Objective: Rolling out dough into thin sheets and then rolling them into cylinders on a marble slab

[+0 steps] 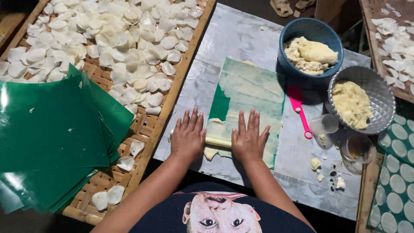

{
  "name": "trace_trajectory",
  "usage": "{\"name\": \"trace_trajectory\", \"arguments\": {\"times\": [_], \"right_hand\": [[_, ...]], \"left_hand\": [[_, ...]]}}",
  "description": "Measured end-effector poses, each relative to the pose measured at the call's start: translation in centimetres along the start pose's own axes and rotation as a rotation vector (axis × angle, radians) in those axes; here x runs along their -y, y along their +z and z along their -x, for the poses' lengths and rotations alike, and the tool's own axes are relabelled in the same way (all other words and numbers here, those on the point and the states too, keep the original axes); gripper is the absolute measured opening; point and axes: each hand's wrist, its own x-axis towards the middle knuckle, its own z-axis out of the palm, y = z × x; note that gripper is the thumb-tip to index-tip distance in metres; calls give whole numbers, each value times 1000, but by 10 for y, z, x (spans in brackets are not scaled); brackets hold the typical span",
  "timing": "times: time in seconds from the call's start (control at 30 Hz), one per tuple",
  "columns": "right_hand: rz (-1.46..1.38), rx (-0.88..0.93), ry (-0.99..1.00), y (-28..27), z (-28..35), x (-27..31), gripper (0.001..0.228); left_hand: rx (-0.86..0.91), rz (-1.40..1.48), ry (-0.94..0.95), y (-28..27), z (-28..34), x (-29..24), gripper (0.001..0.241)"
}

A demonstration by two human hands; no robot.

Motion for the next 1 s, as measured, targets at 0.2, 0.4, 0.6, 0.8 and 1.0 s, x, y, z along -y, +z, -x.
{"name": "trace_trajectory", "arguments": {"times": [0.2, 0.4, 0.6, 0.8, 1.0], "right_hand": [[33, -48, -171, 4, 66, -1, 71], [-376, -209, -423, -36, 92, 0, 43], [-353, -248, -354, -53, 65, -8, 55], [-197, -258, -305, 6, 39, -26, 51], [-77, -126, -153, 0, 20, -12, 61]], "left_hand": [[-261, -17, 228, 55, 56, 34, 60], [-392, 96, 362, 18, 65, 40, 42], [-441, 37, 472, -26, 29, 31, 47], [-563, 70, 500, 11, -12, 45, 35], [-529, -4, 404, 9, -17, 36, 46]]}}
